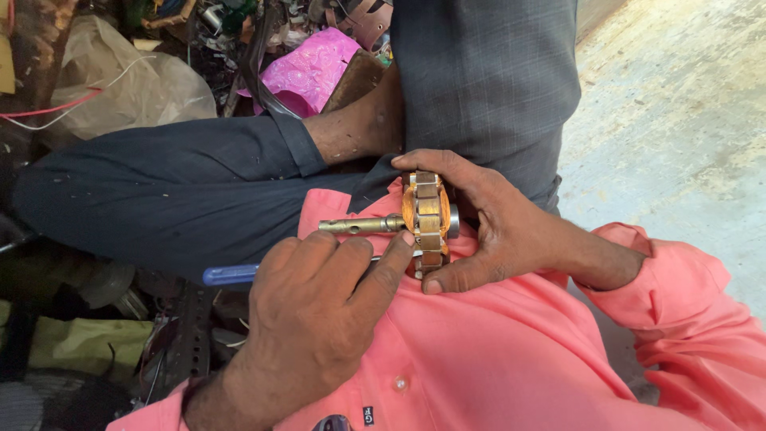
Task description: The person repairs a ceiling fan stator by stripping and connecting wires using a pair of scissors while sitting on the floor.
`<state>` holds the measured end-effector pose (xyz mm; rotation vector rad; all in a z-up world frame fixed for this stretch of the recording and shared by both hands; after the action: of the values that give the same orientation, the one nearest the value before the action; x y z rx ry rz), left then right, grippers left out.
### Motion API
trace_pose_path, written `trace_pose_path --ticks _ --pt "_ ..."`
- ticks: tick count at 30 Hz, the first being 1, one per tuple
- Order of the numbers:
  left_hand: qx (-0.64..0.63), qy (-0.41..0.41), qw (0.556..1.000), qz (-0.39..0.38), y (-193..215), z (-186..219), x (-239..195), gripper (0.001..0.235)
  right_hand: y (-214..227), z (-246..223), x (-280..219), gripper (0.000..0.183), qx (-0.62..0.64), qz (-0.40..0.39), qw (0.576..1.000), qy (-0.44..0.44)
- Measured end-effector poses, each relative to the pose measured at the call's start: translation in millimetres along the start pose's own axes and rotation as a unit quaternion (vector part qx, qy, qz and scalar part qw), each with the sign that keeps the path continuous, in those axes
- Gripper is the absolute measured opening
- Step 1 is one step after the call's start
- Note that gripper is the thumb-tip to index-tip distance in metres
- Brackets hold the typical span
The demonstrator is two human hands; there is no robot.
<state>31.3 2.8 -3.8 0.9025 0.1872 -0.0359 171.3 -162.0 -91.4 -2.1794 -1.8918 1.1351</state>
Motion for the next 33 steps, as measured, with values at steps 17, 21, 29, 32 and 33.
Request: trace_pose_path --ticks 17,21,29,32,33 --pt "0.04 0.009 0.999 0.008 -1 4 -3 0.041 0 -1 1 0.107 -0.024 0.004 1.0 -0.004" --pt "0.052 0.007 0.999 0.002 -1 5 -3 0.041 0 -2 0 0.106 -0.019 0.002 1.0 -0.005" --pt "0.108 0.021 0.994 0.001 -1 11 -3 0.042 1 -1 2 0.106 -0.03 0.002 1.0 -0.006" --pt "0.123 0.026 0.992 0.001 -2 13 -3 0.041 0 -1 1 0.106 -0.018 0.003 1.0 -0.005" --pt "0.127 0.024 0.992 0.003 -2 13 -2 0.041 0 -1 1 0.106 -0.012 0.003 1.0 -0.008"
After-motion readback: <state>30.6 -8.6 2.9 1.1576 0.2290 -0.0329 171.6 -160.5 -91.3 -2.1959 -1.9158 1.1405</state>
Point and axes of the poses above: each hand's wrist, its own x-axis towards the middle knuckle, its own y-axis out of the back of the hand, z = x × y, the point moved 3 cm from there along x, towards the middle knuckle, and after that the axes turned 10 degrees about x, right-handed, at the moved point
